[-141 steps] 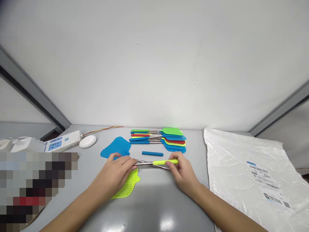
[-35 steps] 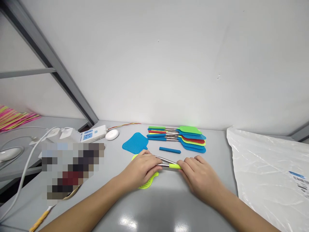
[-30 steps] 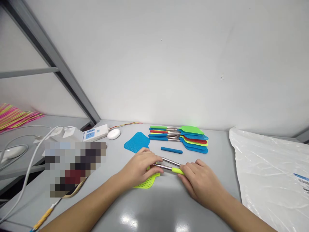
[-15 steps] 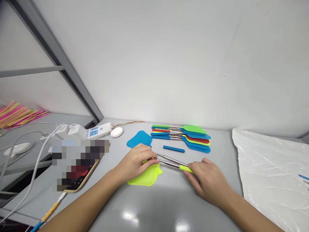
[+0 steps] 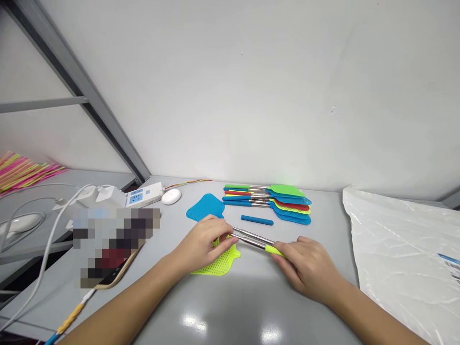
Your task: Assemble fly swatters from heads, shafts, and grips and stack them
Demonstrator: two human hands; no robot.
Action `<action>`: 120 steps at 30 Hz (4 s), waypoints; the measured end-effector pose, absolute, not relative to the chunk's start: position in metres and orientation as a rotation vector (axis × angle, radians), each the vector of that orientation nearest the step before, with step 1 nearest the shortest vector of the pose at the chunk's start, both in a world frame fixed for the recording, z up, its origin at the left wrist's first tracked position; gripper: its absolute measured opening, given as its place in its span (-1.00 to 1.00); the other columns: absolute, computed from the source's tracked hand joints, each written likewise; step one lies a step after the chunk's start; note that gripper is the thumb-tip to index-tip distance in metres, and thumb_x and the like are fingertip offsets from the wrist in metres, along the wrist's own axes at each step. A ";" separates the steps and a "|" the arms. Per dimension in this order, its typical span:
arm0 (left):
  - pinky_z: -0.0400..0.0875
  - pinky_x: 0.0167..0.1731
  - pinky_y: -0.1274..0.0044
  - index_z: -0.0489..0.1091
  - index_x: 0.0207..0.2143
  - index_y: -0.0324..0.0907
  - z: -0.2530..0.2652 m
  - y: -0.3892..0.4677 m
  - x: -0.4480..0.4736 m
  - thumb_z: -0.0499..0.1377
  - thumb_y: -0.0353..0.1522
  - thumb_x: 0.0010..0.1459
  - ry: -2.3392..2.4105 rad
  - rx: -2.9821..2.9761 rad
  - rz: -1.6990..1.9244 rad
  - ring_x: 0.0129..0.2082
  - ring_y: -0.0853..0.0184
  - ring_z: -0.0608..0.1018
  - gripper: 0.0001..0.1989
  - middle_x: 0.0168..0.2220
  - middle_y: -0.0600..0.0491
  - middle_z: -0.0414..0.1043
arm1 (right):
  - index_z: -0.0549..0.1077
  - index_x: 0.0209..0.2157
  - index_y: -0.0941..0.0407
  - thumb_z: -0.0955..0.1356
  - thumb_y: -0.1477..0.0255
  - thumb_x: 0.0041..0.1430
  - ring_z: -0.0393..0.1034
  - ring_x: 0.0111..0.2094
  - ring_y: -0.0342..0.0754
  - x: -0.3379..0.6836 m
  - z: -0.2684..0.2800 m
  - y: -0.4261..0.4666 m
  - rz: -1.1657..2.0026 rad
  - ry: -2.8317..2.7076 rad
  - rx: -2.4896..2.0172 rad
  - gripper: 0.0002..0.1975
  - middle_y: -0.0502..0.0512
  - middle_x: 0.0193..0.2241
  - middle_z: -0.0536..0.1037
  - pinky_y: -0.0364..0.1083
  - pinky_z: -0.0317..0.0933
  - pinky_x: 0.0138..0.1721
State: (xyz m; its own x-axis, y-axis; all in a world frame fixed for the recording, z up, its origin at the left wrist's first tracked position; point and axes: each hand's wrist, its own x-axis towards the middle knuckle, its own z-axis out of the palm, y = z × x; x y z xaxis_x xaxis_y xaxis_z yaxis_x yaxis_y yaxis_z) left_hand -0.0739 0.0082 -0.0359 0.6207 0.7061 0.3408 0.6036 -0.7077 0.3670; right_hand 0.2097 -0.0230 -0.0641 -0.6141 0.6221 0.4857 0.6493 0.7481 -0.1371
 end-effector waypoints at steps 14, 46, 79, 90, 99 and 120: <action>0.16 -0.20 0.45 0.32 -0.37 -0.17 -0.033 0.006 -0.074 -0.03 -0.27 0.29 1.079 2.735 0.732 -0.45 0.39 0.39 -0.77 -0.50 0.11 0.37 | 0.42 -0.19 0.13 0.18 0.46 0.30 0.21 -0.59 -0.16 0.210 -0.066 -0.025 -0.071 -2.450 -1.045 -0.79 -0.03 -0.58 0.44 -0.12 0.00 -0.49; 0.18 -0.16 0.44 0.38 -0.35 -0.12 -0.035 0.000 -0.070 0.22 -0.14 0.09 0.990 2.640 0.507 -0.25 0.30 0.38 -0.75 -0.35 0.09 0.38 | 0.34 -0.37 0.07 0.18 0.24 0.32 0.35 -0.57 -0.14 0.205 -0.069 -0.017 -0.061 -2.414 -1.383 -0.74 -0.03 -0.55 0.50 -0.16 0.04 -0.53; 0.14 -0.29 0.47 0.27 -0.43 -0.15 -0.028 0.010 -0.078 0.08 -0.12 0.21 1.209 2.520 0.309 -0.34 0.32 0.39 -0.70 -0.43 0.14 0.37 | 0.41 -0.19 0.00 0.21 0.29 0.29 0.33 -0.33 -0.09 0.205 -0.059 -0.013 0.472 -2.323 -1.298 -0.81 0.04 -0.30 0.41 -0.09 0.25 -0.31; 0.26 -0.11 0.38 0.35 -0.22 -0.11 -0.027 0.005 -0.075 0.15 -0.13 0.14 1.167 2.604 0.435 -0.10 0.22 0.35 -0.74 -0.13 0.03 0.34 | 0.36 0.01 -0.01 0.21 0.30 0.29 0.28 -0.06 0.01 0.205 -0.064 -0.011 0.234 -2.408 -1.331 -0.70 0.13 -0.09 0.38 0.06 0.23 -0.02; -0.30 0.23 0.04 -0.24 0.33 -0.07 -0.056 0.001 -0.058 -0.09 0.13 0.14 1.420 2.666 0.377 0.34 0.02 -0.21 -0.15 0.36 -0.10 -0.30 | -0.20 0.33 0.06 0.19 -0.10 0.12 -0.32 0.32 0.25 0.192 -0.067 -0.020 -0.169 -2.405 -1.540 -0.09 0.18 0.34 -0.19 0.30 -0.17 0.21; -0.27 0.21 0.01 -0.01 0.29 -0.08 -0.060 0.006 -0.063 -0.12 0.07 0.20 1.500 2.504 0.313 0.33 0.00 -0.17 -0.29 0.35 -0.09 -0.20 | -0.23 0.33 -0.04 0.10 -0.01 0.25 -0.35 0.33 0.13 0.195 -0.070 -0.019 0.100 -2.475 -1.688 -0.28 0.03 0.34 -0.19 0.23 -0.10 0.23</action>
State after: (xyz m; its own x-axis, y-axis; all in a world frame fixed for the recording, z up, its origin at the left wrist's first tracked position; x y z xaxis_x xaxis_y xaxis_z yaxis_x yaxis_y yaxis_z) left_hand -0.0631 0.0059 -0.0603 0.4607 0.8843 0.0760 0.8408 -0.4623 0.2818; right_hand 0.1948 -0.0188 -0.0698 -0.3588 0.9298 0.0815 0.9202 0.3670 -0.1359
